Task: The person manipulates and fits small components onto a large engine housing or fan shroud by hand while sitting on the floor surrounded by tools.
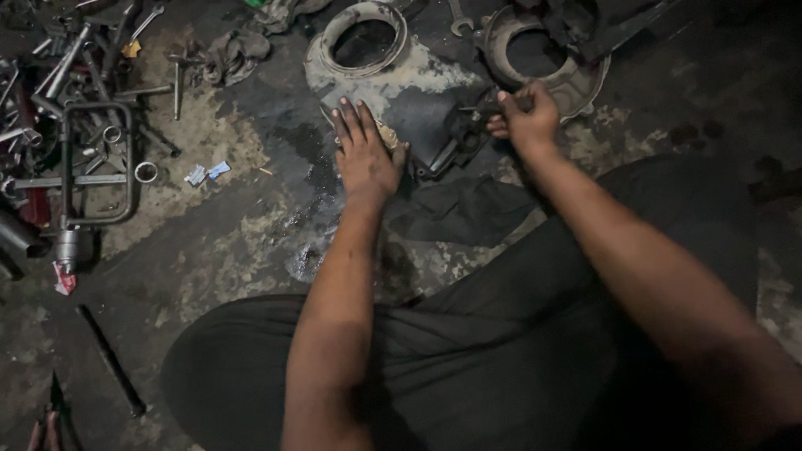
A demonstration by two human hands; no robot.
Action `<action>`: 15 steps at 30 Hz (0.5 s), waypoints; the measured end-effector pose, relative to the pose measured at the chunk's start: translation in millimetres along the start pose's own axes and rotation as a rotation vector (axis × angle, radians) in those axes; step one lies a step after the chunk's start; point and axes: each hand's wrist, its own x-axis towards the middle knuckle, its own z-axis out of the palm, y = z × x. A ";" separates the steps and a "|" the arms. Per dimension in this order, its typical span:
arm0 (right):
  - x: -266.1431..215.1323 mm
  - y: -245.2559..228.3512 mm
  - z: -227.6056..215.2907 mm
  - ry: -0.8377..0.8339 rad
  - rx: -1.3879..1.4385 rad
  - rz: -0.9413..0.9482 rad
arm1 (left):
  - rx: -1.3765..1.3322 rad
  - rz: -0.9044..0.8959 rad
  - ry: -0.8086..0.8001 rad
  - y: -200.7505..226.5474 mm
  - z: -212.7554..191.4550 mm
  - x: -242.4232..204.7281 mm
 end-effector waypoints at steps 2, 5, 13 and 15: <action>-1.4 -3.6 -4.7 -0.082 -0.029 0.172 | 0.004 0.001 -0.013 -0.9 -0.4 1.2; -2.5 -5.2 0.2 -0.061 -0.011 0.193 | 0.034 -0.008 -0.060 -1.1 -5.4 1.4; -1.5 -13.6 -2.0 -0.144 -0.115 0.152 | 0.033 -0.007 -0.074 -0.5 -7.7 0.8; -6.4 -12.2 5.1 -0.066 -0.114 0.080 | 0.026 -0.001 -0.060 -1.4 -5.7 -0.7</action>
